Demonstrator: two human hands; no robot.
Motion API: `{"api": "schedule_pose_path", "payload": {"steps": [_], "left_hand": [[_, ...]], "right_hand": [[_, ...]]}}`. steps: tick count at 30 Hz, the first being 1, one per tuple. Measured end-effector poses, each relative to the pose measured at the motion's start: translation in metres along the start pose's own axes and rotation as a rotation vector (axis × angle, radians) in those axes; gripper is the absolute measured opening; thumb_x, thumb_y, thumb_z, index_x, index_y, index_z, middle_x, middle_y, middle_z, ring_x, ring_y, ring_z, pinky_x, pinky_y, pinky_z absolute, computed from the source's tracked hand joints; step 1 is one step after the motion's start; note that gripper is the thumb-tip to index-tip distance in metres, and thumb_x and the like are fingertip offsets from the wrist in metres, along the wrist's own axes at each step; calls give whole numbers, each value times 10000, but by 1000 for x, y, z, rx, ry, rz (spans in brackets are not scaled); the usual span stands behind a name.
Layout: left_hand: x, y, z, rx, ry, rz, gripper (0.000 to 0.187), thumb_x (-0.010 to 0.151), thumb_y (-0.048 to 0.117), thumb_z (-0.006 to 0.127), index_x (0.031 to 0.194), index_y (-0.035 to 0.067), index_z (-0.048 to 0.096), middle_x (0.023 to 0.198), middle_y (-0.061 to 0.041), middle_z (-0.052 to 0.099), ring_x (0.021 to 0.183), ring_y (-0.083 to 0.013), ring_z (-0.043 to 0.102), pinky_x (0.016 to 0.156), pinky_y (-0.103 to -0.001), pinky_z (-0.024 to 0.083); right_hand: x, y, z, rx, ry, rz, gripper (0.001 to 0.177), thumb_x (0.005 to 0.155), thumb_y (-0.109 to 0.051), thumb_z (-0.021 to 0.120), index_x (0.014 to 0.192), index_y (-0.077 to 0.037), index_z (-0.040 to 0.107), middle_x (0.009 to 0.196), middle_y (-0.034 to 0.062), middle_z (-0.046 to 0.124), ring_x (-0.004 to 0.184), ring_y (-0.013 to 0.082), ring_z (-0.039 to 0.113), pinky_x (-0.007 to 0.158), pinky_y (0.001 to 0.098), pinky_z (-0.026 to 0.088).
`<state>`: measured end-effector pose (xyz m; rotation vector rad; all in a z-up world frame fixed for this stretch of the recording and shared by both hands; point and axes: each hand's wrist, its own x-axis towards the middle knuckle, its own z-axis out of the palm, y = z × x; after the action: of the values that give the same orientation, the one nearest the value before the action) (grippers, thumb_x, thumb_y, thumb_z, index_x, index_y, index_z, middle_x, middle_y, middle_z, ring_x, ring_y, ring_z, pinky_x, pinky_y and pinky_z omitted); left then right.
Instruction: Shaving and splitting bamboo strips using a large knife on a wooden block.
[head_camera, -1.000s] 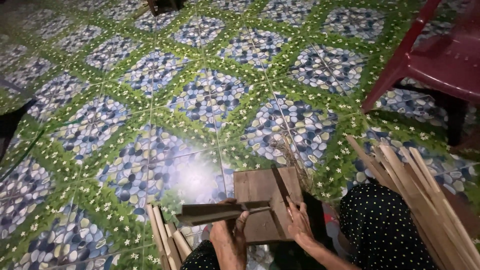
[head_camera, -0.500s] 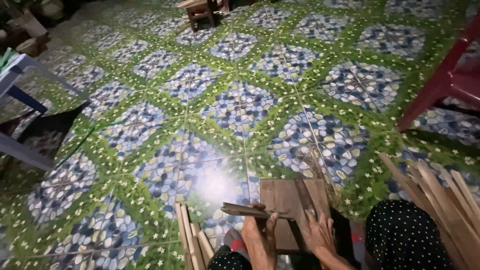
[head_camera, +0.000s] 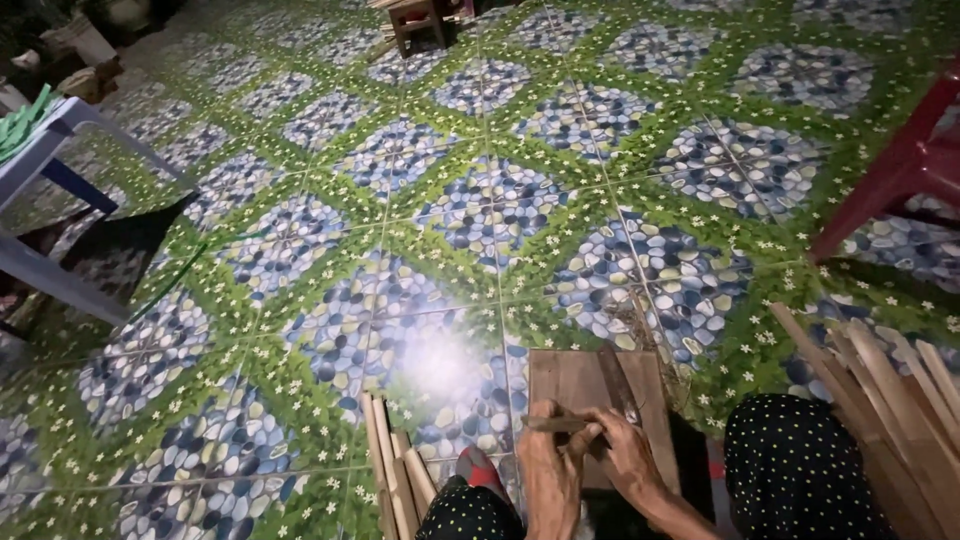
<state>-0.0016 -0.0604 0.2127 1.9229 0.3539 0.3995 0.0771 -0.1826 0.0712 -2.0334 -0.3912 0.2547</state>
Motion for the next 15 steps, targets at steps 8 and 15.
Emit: {"api": "schedule_pose_path", "payload": {"steps": [8,15], "left_hand": [[6,-8,-3,137,85,-180,293,832,290,872,830,105,646,744,-30,700,594,-160,645,537,-318,521],[4,10,-27,2,209,-188,472,811,590,717,997,157,693,782,-11,702,724,-168,660,643,-297,517]], "right_hand": [[-4,23,12,-100,-48,31,261,870,-227,769,1131,-228,758,1003,-24,802,908,134,782,737,306,561],[-12,23,16,-137,-142,-105,434,853,-422,508,1146,-254,781,1005,-20,846,957,215,794,785,352,537]]}}
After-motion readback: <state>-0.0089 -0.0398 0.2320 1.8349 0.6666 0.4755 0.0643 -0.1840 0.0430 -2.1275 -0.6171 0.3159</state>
